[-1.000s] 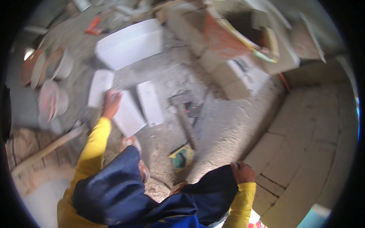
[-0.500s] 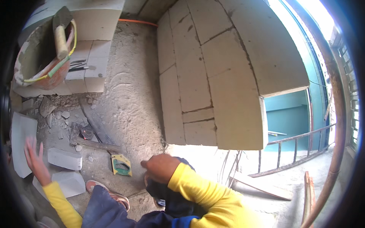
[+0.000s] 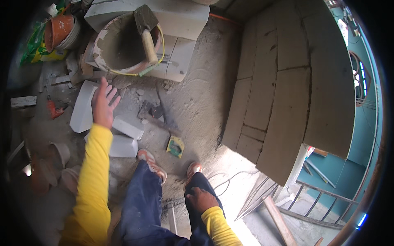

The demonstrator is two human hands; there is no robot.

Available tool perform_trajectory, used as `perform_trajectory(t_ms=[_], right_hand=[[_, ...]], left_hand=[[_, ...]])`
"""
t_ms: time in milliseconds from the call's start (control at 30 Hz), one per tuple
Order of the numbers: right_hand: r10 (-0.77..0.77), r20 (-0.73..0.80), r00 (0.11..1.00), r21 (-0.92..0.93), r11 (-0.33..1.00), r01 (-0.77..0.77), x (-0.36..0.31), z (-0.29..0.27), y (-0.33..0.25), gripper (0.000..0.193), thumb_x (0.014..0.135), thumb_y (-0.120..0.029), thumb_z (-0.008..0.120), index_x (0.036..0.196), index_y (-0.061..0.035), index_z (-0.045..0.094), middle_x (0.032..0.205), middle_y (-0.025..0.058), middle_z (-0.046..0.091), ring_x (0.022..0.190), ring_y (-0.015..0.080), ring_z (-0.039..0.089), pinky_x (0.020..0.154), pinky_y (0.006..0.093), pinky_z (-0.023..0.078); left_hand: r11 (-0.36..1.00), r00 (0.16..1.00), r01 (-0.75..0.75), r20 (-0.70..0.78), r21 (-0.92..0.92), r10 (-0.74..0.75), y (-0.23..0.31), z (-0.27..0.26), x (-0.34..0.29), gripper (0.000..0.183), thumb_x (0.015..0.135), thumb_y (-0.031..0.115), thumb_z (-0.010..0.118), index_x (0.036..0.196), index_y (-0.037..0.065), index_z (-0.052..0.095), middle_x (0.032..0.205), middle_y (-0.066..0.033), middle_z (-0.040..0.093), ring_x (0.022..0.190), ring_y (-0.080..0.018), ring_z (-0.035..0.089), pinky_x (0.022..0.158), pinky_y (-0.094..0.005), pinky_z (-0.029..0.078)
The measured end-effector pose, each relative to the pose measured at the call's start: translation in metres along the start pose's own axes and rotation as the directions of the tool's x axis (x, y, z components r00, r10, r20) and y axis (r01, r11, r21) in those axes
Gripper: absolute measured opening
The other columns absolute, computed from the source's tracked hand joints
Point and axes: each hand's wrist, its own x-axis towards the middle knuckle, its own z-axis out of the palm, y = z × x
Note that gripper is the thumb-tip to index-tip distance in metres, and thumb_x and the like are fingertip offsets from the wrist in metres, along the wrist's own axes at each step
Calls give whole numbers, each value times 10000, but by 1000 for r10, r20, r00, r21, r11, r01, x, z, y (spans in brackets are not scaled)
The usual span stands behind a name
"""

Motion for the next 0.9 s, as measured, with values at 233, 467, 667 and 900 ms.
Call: perform_trajectory(t_ms=[233, 467, 667, 900], right_hand=[[162, -105, 981, 298, 946, -124, -16, 98, 61, 449, 1007, -414, 699, 1256, -40, 703, 1099, 248, 768, 1059, 437, 736, 942, 489, 573], [-36, 25, 999, 254, 967, 29, -38, 152, 51, 415, 1002, -402, 712, 1237, -60, 716, 1111, 248, 765, 1083, 442, 728, 941, 484, 568], [-101, -101, 990, 296, 947, 126, -75, 148, 75, 349, 1001, -334, 721, 1221, -64, 701, 1145, 242, 752, 1095, 459, 709, 942, 521, 560], [-123, -27, 992, 295, 947, 125, -76, 110, 77, 348, 1013, -347, 705, 1216, -64, 702, 1126, 224, 761, 1060, 456, 721, 920, 514, 569]], left_hand=[[617, 535, -781, 407, -97, 741, 95, 16, -233, 642, 877, 219, 804, 1404, 71, 469, 1478, -148, 442, 1285, -267, 473, 1107, -447, 421], [629, 460, -755, 533, -186, 710, 111, 27, -266, 527, 862, 225, 786, 1284, 67, 514, 1322, -131, 489, 1161, -261, 521, 996, -419, 450], [728, 503, -670, 630, -147, 591, 96, 58, -281, 431, 848, 230, 771, 1181, 64, 553, 1189, -117, 529, 1054, -256, 561, 901, -395, 475], [806, 533, -588, 720, -63, 445, 74, 95, -288, 327, 833, 235, 753, 1062, 60, 599, 1032, -100, 576, 929, -249, 609, 790, -367, 503]])
